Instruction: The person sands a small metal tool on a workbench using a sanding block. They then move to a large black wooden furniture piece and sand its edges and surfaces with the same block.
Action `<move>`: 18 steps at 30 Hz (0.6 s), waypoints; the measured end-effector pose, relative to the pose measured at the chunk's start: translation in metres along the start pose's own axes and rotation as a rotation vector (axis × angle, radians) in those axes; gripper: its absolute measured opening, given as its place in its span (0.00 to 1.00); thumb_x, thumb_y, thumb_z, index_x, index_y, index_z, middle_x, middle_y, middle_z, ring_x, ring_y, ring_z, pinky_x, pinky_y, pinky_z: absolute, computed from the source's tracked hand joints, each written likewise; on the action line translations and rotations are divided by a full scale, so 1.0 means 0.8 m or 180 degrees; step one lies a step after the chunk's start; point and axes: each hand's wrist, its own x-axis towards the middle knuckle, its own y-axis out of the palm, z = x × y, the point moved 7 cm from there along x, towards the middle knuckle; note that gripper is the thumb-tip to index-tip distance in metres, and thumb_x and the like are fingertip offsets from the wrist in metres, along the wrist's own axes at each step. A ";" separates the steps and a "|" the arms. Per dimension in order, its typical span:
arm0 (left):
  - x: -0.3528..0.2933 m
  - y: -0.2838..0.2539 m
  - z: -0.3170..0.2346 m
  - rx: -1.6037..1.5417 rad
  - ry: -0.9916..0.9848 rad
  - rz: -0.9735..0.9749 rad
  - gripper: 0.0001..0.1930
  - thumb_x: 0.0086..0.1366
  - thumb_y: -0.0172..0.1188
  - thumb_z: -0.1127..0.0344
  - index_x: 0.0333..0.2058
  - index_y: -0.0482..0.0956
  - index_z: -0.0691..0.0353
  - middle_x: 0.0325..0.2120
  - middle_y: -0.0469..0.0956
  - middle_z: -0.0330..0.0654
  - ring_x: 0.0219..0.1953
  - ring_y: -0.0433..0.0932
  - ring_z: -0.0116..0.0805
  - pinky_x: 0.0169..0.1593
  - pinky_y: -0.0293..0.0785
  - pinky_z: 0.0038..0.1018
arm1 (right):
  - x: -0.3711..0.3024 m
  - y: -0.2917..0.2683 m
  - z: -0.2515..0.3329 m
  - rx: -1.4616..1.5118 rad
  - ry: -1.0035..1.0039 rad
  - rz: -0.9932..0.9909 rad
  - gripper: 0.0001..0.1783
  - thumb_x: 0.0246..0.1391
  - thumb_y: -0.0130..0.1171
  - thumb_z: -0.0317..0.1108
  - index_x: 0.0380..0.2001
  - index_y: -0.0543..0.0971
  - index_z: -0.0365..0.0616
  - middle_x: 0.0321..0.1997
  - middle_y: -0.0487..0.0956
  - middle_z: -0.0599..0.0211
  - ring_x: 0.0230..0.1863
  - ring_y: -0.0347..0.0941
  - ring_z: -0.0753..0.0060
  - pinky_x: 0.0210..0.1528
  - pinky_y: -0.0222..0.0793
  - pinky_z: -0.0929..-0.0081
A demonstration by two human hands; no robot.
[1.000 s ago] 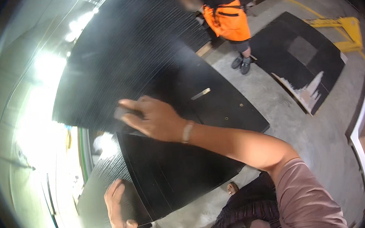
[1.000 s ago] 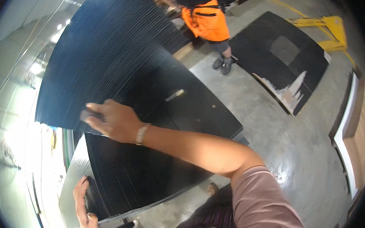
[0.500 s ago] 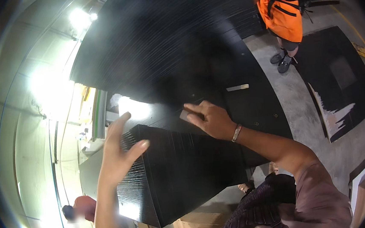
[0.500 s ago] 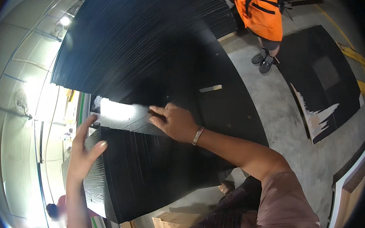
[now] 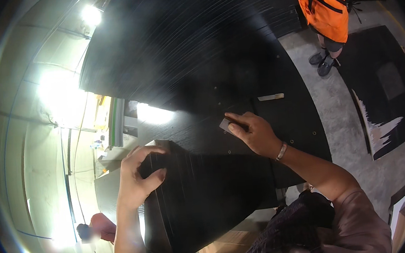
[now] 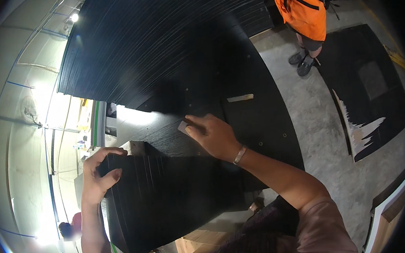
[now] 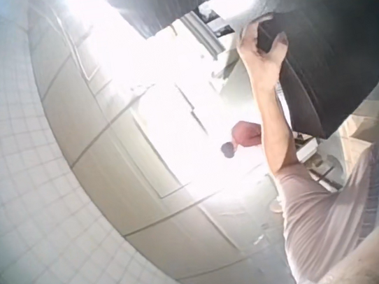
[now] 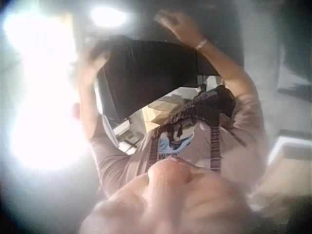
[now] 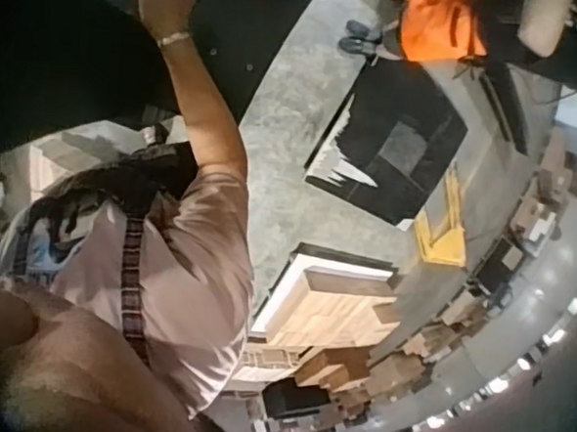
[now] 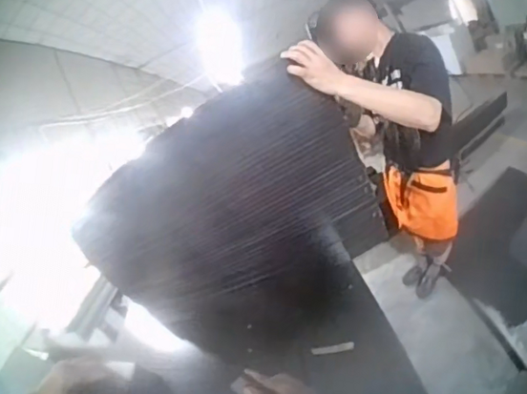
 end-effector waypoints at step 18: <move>-0.017 -0.038 0.049 -0.1203 -0.0318 -0.1367 0.19 0.74 0.50 0.60 0.45 0.80 0.73 0.42 0.82 0.48 0.50 0.78 0.36 0.59 0.67 0.31 | 0.035 0.059 0.189 0.0501 -0.1125 0.0235 0.25 0.62 0.62 0.45 0.58 0.79 0.44 0.34 0.76 0.59 0.32 0.75 0.66 0.36 0.72 0.68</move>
